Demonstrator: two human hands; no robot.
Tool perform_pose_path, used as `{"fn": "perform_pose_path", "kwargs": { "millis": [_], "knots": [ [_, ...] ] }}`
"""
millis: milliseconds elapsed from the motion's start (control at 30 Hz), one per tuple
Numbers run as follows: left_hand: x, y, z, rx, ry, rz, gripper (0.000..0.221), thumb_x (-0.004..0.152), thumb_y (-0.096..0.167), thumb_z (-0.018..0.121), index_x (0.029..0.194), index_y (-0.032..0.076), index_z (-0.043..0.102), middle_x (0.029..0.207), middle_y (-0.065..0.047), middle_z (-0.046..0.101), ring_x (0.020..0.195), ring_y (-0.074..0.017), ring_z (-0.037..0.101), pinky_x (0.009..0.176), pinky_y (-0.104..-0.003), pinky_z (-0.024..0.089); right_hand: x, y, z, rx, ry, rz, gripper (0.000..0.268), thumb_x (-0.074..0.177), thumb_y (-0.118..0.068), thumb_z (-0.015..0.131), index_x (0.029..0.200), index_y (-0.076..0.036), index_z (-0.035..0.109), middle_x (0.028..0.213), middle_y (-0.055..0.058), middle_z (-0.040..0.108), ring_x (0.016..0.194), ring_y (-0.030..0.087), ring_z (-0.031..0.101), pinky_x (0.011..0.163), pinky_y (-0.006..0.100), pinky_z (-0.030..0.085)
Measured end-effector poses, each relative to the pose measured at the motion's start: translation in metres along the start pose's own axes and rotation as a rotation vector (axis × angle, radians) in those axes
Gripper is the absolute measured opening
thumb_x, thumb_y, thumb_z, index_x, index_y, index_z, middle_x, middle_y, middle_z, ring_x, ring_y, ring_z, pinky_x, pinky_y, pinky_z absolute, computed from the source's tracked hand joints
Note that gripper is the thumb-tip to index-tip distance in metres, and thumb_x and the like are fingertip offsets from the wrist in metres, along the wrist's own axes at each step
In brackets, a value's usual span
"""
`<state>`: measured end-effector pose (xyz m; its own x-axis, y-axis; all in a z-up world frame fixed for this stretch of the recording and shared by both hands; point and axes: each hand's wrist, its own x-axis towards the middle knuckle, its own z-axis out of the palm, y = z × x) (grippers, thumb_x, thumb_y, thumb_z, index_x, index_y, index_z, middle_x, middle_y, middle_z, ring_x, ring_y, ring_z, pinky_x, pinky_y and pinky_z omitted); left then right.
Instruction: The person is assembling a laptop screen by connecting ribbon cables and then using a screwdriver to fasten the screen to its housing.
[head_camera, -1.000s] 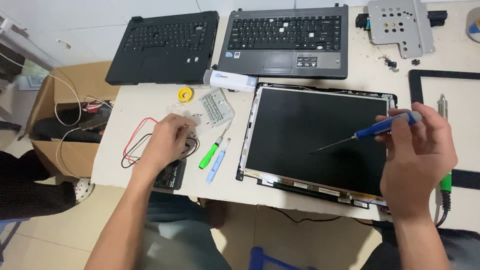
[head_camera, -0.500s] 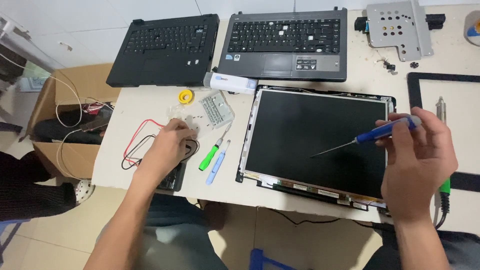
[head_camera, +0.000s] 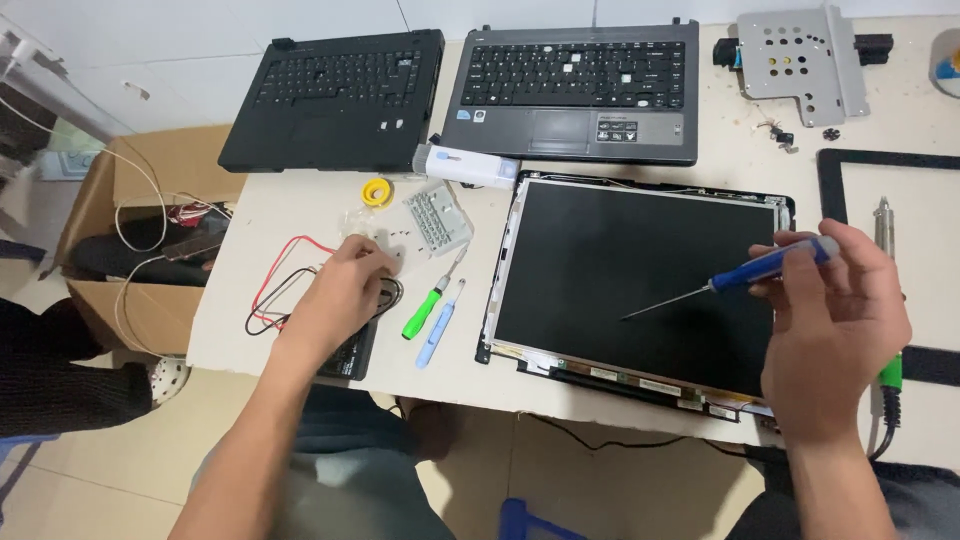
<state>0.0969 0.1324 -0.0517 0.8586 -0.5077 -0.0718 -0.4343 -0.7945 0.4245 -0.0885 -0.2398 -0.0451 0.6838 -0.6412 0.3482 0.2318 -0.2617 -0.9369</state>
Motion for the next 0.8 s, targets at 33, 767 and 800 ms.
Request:
{"fn": "perform_pose_path", "kwargs": {
  "millis": [33, 767, 800],
  "knots": [
    [0.001, -0.002, 0.002, 0.000, 0.001, 0.000, 0.023, 0.093, -0.001, 0.049, 0.104, 0.005, 0.068, 0.117, -0.013, 0.053, 0.094, -0.0360, 0.064, 0.073, -0.043, 0.053, 0.000, 0.000, 0.000, 0.000, -0.001, 0.000, 0.021, 0.117, 0.003, 0.044, 0.138, 0.000, 0.045, 0.122, 0.023, 0.059, 0.109, 0.031, 0.066, 0.084, 0.034, 0.057],
    [0.046, 0.027, -0.019, 0.409, -0.409, -0.152, 0.021, 0.091, 0.002, 0.048, 0.102, -0.001, 0.066, 0.109, -0.018, 0.061, 0.096, -0.0381, 0.065, 0.075, -0.047, 0.054, 0.004, -0.011, -0.005, 0.007, 0.036, -0.006, 0.023, 0.112, 0.006, 0.049, 0.134, 0.004, 0.047, 0.117, 0.024, 0.060, 0.105, 0.032, 0.068, 0.084, 0.032, 0.056],
    [0.050, 0.029, -0.017, 0.495, -0.459, -0.144, 0.024, 0.085, -0.009, 0.044, 0.100, -0.002, 0.061, 0.104, -0.020, 0.062, 0.094, -0.0378, 0.065, 0.072, -0.047, 0.054, 0.004, -0.013, -0.005, -0.002, 0.038, -0.013, 0.022, 0.111, 0.008, 0.050, 0.134, 0.006, 0.047, 0.116, 0.025, 0.061, 0.104, 0.033, 0.069, 0.083, 0.032, 0.057]
  ]
}}
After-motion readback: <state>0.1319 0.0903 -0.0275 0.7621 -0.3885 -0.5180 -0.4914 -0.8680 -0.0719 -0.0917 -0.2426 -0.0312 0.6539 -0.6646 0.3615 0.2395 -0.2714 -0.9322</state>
